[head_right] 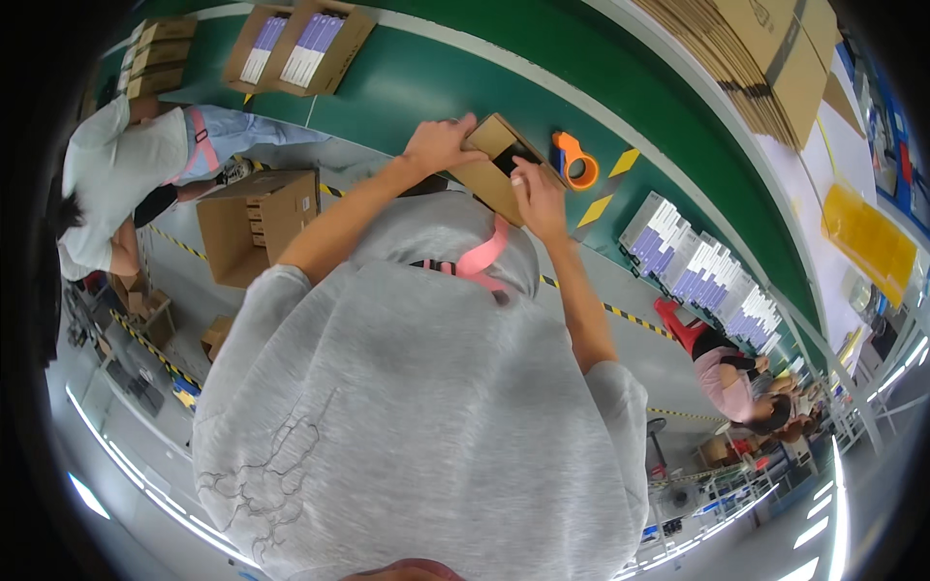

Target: Packing small product boxes into larger shipping cartons and sealing them with packaging tape using a tape dispenser.

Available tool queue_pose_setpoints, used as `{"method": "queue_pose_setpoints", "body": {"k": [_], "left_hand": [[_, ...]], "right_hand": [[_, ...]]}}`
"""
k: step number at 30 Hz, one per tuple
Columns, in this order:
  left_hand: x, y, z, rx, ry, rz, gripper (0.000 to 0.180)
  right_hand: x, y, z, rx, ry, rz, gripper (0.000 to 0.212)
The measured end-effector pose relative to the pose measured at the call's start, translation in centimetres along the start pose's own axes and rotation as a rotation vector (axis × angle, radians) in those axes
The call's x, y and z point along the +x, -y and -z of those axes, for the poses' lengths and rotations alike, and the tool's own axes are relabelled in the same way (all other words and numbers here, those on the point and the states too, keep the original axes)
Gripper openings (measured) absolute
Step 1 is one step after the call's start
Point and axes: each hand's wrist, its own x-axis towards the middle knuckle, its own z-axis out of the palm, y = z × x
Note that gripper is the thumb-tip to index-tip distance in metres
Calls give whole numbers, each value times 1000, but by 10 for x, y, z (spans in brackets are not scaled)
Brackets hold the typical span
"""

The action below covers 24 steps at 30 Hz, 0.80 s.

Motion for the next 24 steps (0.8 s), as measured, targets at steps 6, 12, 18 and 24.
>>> {"method": "queue_pose_setpoints", "body": {"k": [6, 12, 18, 24], "left_hand": [[-6, 4, -49, -311, 117, 212, 91], [0, 9, -77, -578, -41, -49, 93], [-2, -5, -64, -740, -52, 88, 89], [2, -10, -52, -760, -3, 92, 77]], "right_hand": [[9, 19, 34, -358, -62, -8, 54], [-21, 11, -17, -589, 138, 45, 79], [4, -63, 7, 247, -90, -142, 41], [39, -171, 17, -55, 265, -789, 55]]}}
